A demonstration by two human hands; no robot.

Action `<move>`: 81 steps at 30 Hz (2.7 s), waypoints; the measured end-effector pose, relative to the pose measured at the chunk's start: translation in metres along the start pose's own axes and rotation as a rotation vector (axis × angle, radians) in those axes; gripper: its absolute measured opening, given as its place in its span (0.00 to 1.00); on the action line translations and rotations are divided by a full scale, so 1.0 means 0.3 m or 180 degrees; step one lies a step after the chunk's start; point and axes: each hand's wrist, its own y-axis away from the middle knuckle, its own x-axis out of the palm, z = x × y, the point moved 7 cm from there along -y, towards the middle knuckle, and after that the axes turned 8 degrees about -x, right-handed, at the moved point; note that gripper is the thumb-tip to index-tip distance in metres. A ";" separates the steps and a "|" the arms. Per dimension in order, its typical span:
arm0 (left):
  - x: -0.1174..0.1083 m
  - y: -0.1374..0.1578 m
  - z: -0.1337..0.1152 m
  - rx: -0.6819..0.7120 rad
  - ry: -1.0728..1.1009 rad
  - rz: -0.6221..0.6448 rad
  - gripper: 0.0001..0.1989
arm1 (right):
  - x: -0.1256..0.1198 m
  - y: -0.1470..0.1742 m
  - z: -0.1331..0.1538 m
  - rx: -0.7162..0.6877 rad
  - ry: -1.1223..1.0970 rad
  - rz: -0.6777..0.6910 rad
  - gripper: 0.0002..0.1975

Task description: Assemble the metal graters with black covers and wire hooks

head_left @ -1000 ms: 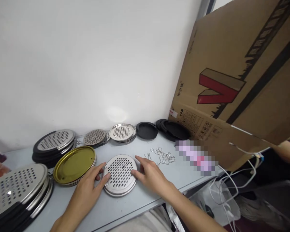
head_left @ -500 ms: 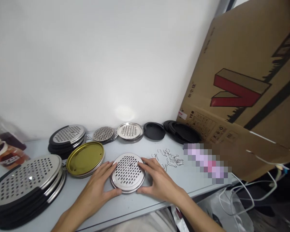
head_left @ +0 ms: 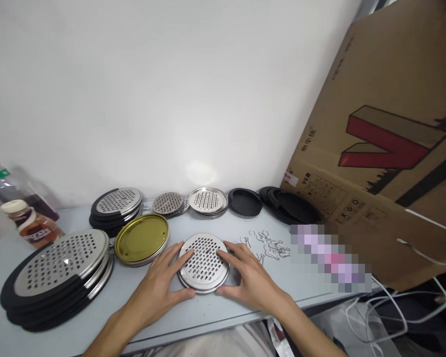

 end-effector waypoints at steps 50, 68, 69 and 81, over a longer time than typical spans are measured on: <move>0.024 -0.006 -0.013 0.0129 -0.0156 -0.0131 0.37 | -0.656 -0.125 -0.835 0.2192 0.2122 0.0265 0.16; 0.012 0.003 -0.026 -0.0089 0.0187 0.0095 0.40 | -0.588 0.018 -0.243 0.0828 0.0914 -0.1848 0.14; 0.012 0.004 -0.026 -0.0102 0.0194 0.0107 0.40 | -0.536 0.014 -0.224 0.0791 0.0837 -0.1782 0.15; 0.007 0.000 -0.026 -0.0081 0.0201 0.0119 0.39 | -0.397 0.022 -0.189 0.0724 0.1205 -0.1147 0.16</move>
